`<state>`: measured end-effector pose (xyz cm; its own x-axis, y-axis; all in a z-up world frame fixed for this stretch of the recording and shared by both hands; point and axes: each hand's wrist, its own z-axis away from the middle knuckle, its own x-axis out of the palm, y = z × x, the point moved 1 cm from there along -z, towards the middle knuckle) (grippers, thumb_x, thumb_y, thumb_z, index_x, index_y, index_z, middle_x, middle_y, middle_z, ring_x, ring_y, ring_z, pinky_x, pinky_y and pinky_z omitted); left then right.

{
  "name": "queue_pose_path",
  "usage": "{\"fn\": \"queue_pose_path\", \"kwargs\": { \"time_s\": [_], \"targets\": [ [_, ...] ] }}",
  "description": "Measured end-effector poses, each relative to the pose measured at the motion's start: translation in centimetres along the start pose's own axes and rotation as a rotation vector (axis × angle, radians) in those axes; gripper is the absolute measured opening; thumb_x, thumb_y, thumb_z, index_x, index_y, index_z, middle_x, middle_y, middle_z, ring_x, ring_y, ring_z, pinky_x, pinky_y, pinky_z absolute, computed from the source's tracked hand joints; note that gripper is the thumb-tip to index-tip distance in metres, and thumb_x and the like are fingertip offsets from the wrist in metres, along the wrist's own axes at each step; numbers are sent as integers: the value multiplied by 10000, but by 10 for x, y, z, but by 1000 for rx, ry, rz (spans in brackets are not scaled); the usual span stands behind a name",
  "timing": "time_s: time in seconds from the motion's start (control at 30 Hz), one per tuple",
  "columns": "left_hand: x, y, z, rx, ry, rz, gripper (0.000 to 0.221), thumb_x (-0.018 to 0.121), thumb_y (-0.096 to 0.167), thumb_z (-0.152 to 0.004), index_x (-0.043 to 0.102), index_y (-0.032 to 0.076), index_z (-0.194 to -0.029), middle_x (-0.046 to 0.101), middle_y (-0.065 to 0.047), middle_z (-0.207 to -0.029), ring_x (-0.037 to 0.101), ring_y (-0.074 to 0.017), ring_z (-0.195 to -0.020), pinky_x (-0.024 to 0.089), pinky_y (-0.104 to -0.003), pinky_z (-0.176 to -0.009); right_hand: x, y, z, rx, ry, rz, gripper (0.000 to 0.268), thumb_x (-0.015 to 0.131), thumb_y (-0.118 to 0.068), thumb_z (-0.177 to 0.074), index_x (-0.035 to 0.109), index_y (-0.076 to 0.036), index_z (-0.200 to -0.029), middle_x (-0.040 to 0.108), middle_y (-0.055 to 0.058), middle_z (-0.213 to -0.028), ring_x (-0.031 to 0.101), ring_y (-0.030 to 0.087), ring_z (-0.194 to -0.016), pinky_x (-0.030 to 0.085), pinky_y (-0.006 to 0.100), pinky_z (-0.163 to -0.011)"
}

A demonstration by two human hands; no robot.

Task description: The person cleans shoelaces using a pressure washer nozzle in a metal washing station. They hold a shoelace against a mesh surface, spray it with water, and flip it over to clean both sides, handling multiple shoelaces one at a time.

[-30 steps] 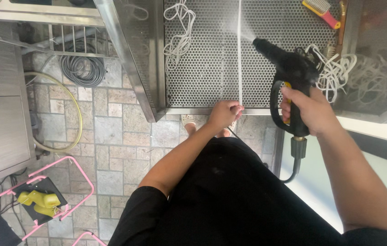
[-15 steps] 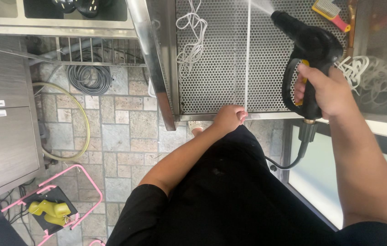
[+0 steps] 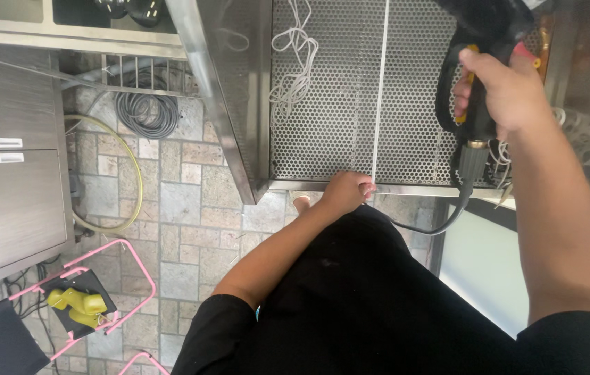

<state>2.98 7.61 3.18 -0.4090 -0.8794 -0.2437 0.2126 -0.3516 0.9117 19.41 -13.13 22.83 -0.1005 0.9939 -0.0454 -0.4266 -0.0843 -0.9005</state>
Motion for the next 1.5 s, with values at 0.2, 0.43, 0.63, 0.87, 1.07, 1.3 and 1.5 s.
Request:
{"fn": "queue_pose_path", "kwargs": {
  "time_s": [0.2,0.43,0.63,0.87,1.07,1.3,1.5],
  "targets": [
    [2,8,-1,9,-16,-24,177,619,109,-960,729,21,-854,726,-71,-726,721,-178,-612,562,-335,-631,-6,0,-23,45,-52,1,240,682,-259,-1035,562,-64,-964,549,47,-760,556,158,-643,503,356,-577],
    [4,12,-4,-49,-34,25,176,610,105,-966,740,20,-884,737,-71,-724,723,-162,-630,586,-315,-635,-17,-10,-48,7,-31,-13,261,690,-263,-1053,556,-66,-946,554,36,-770,561,152,-650,523,355,-593],
    [2,14,-6,-73,-72,-27,183,590,85,-963,747,20,-896,742,-66,-748,716,-157,-632,582,-313,-650,-21,-9,-54,-40,-63,-54,255,672,-262,-1060,555,-61,-954,552,53,-760,554,172,-647,515,357,-599],
    [-1,5,-8,-89,-38,-21,179,617,120,-965,736,27,-868,729,-66,-725,713,-152,-620,565,-319,-642,-27,-3,-49,47,-101,-21,244,692,-264,-1012,563,-59,-980,561,61,-784,610,198,-709,564,383,-656],
    [-11,-35,-31,-282,126,72,209,673,226,-945,741,30,-968,737,-114,-823,709,-240,-734,581,-385,-715,-36,29,-17,114,-160,-139,276,663,-299,-995,607,-36,-1057,640,75,-903,667,225,-825,577,376,-784],
    [-29,-46,-49,-232,307,-687,435,747,318,-864,678,-53,-1080,650,-259,-1110,659,-418,-1002,559,-467,-843,-53,74,31,245,-124,-166,331,631,-266,-963,620,-1,-1162,649,78,-915,657,216,-855,548,367,-774],
    [-46,-19,-123,-39,480,-545,369,740,226,-879,664,-24,-1140,667,-224,-1078,671,-387,-962,558,-456,-816,-76,105,65,231,-97,-215,329,633,-242,-949,618,16,-1153,646,90,-912,655,221,-854,543,372,-782]
  ]
}}
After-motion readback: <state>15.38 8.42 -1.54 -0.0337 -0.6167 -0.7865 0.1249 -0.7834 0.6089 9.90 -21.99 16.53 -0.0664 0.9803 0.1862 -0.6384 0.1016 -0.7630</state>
